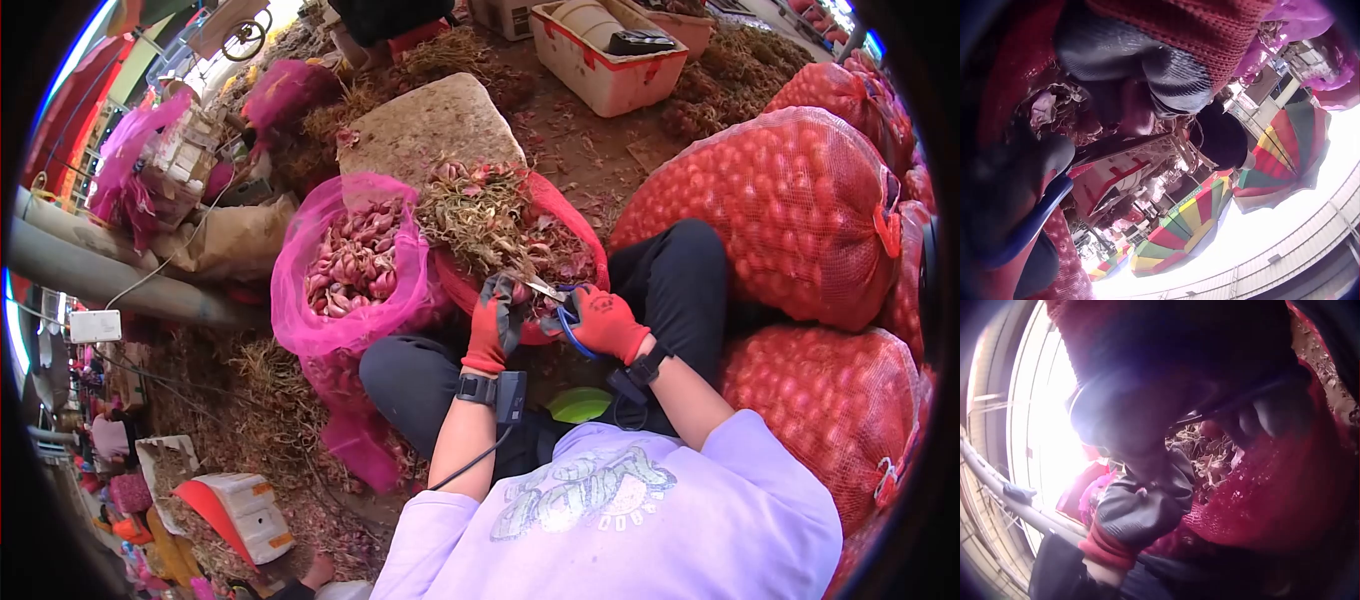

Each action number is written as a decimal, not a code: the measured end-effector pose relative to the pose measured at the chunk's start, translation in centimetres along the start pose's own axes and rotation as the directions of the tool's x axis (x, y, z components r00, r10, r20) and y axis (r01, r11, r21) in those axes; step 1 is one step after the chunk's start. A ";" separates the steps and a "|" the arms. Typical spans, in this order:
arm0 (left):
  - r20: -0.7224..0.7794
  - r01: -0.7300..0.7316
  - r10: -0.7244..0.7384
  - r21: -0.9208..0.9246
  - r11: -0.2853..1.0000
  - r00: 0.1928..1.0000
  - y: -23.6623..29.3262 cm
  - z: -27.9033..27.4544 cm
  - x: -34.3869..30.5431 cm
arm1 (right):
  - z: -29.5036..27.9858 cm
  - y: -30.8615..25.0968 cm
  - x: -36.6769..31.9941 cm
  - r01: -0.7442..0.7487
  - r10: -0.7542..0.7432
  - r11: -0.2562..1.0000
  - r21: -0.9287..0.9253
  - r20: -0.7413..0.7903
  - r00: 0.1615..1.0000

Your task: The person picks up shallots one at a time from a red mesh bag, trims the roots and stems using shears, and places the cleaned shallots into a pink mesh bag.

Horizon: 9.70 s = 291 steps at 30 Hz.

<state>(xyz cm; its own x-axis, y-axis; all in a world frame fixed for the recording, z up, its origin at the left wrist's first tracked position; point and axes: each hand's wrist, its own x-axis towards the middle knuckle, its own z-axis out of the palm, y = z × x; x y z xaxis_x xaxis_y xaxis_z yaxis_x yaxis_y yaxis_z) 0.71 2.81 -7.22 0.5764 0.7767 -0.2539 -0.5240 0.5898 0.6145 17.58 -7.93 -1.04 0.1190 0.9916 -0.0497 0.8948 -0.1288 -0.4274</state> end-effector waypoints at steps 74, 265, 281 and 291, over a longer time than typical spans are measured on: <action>0.189 -0.106 0.034 0.384 0.917 0.981 0.4 3.1 -1.4 | 4.4 0.7 2.2 -0.160 0.084 -0.407 0.899 0.211 0.974; 0.422 -0.437 0.153 0.896 0.082 0.894 2.6 4.0 -2.2 | -1.7 -0.7 4.1 0.184 -0.130 0.636 0.750 -0.131 0.983; 0.039 -0.040 0.022 0.564 0.825 0.999 -1.7 -0.6 0.3 | 0.3 1.0 7.2 0.067 0.021 0.950 0.306 -0.277 0.961; 0.304 -0.316 0.091 0.879 0.357 0.948 2.0 3.1 -1.5 | -1.4 -0.6 5.9 0.343 -0.264 0.844 0.412 -0.237 0.935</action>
<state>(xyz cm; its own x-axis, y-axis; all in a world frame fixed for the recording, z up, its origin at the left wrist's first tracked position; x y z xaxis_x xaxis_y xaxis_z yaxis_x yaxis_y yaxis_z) 0.73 2.17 -3.33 0.6898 0.7228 0.0419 0.1820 -0.2292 0.9562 18.38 -2.01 0.14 -0.0229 0.9596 0.2805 0.6189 0.2340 -0.7498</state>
